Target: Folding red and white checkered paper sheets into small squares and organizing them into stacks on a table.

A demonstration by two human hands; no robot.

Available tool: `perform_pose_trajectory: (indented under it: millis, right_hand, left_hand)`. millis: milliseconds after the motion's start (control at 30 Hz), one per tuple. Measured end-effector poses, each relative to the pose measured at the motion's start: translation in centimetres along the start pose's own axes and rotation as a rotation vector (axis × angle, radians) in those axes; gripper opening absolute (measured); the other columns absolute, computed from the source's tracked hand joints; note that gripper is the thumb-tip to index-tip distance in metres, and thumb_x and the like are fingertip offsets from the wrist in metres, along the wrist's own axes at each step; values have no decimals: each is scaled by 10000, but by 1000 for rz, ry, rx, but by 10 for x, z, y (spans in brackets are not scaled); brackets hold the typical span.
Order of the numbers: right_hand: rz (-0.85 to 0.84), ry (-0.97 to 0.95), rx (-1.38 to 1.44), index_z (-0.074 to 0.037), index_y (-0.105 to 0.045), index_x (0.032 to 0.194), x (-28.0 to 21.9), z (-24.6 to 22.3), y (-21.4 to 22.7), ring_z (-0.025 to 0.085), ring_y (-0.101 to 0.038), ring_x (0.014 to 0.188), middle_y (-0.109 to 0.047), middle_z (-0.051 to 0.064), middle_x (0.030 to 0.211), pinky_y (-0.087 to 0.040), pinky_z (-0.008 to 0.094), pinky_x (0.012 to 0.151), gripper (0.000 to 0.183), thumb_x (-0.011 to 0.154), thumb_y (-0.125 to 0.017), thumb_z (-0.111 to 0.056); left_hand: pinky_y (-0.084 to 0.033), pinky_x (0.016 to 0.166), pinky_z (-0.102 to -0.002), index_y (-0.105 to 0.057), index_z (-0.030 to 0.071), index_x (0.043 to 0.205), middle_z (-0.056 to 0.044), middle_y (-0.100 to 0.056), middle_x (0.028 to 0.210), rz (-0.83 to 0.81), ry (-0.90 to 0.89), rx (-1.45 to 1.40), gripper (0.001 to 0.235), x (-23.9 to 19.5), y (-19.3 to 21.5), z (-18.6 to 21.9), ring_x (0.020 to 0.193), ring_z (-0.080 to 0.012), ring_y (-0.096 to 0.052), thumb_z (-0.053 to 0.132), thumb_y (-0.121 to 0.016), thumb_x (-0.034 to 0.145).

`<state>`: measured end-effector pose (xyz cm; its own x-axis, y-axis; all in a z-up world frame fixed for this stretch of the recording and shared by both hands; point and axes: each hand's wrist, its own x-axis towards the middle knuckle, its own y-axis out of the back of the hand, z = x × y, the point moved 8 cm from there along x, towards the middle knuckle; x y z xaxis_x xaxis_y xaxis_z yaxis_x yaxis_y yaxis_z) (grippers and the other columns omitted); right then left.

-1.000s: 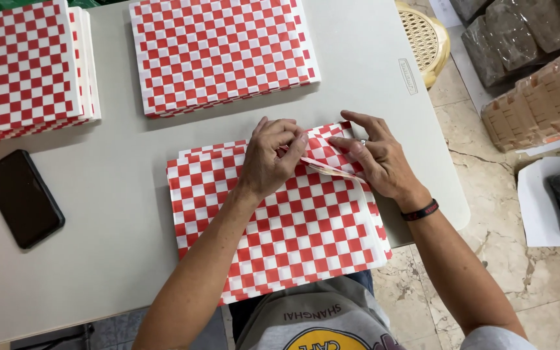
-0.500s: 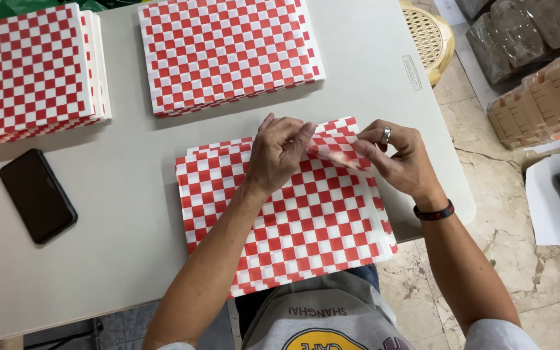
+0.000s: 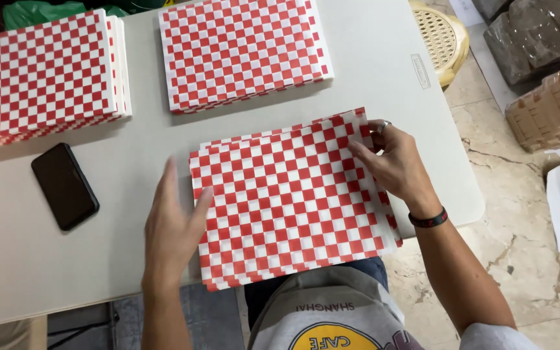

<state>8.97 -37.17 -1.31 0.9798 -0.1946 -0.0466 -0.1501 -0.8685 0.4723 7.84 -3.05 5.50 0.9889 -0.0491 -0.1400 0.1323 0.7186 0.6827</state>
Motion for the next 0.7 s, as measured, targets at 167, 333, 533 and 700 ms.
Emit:
perform_pose_trajectory:
  millis: [167, 333, 533, 700]
  right_hand:
    - [-71, -117, -83, -62, -625, 1135, 8, 3, -9, 130, -547, 699, -619, 23, 853, -500, 275, 598, 303, 957, -724, -287]
    - [-58, -152, -98, -93, -521, 874, 11, 26, -17, 136, -513, 659, -596, 27, 816, -471, 276, 536, 363, 955, -740, -372]
    - [-117, -123, -46, -86, -553, 848, 5, 21, -17, 139, -501, 608, -572, 33, 747, -428, 263, 486, 299, 1015, -685, -296]
    - [-60, 397, 292, -67, -677, 1030, -19, -15, 4, 86, -584, 690, -669, 17, 883, -456, 211, 602, 65, 1046, -656, -126]
  left_hand:
    - [-526, 953, -503, -213, 179, 1623, -77, -572, 1443, -5, 301, 103, 914, -35, -36, -80, 1250, -262, -592, 554, -552, 862]
    - [-602, 861, -465, -171, 130, 1632, -110, -623, 1331, -33, 232, 139, 928, -48, -58, -73, 1167, -261, -635, 507, -589, 894]
    - [-453, 1040, -550, -170, 155, 1614, -119, -361, 1626, -24, 134, 221, 955, -39, -53, -71, 1430, -316, -423, 608, -562, 870]
    - [-288, 1224, -470, -103, 85, 1614, -217, -196, 1693, 310, -187, -202, 970, -16, -1, -50, 1553, -366, -289, 367, -714, 916]
